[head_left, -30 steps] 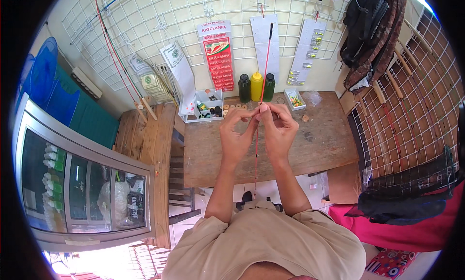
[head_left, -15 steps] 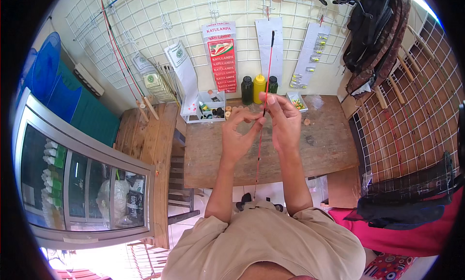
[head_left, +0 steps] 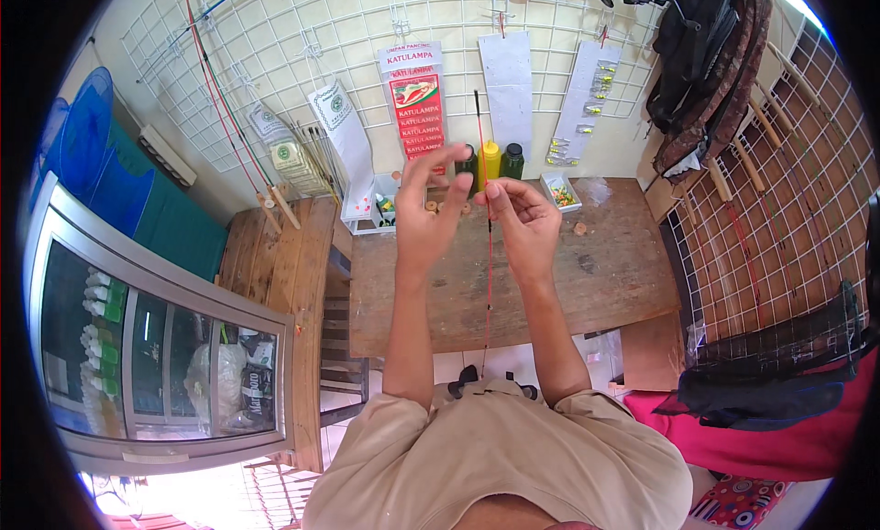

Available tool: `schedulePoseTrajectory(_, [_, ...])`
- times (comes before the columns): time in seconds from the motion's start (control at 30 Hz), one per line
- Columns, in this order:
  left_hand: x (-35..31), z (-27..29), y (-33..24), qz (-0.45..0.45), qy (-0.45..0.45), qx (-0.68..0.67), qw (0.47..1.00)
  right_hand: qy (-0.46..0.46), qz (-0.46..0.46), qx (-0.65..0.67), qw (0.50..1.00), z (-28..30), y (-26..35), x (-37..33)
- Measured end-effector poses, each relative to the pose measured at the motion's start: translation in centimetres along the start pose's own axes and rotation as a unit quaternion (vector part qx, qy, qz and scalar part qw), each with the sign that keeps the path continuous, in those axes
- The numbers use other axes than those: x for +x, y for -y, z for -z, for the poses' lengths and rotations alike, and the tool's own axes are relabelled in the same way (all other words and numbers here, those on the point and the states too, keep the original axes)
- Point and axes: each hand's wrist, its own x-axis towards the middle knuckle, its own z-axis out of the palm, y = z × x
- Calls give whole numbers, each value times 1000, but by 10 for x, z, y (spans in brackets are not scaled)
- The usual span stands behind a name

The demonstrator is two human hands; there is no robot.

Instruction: The person is assembling or repairing a fishing rod, specifically working with the line and a small circular component.

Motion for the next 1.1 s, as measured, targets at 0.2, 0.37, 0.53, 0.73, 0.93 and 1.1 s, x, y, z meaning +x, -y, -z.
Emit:
schedulePoseTrajectory(0.2, [25,-1,-10,19,-2,0,1000,12,-7,-20,1000,-1,-3,-9])
schedulePoseTrajectory(0.37, [18,-5,-18,25,-26,-44,998,5,4,-28,1000,2,2,-14])
schedulePoseTrajectory(0.53, [9,-4,-11,42,-11,-26,999,-33,70,-58,995,2,7,-2])
schedulePoseTrajectory(0.73, [4,-2,-11,34,-33,-68,997,-16,97,-20,995,-8,19,9])
schedulePoseTrajectory(0.93, [5,4,-22,23,-24,-23,999,7,101,-12,995,-17,30,14])
schedulePoseTrajectory(1.1, [2,1,-14,3,-29,-34,999,5,95,10,995,-21,27,13])
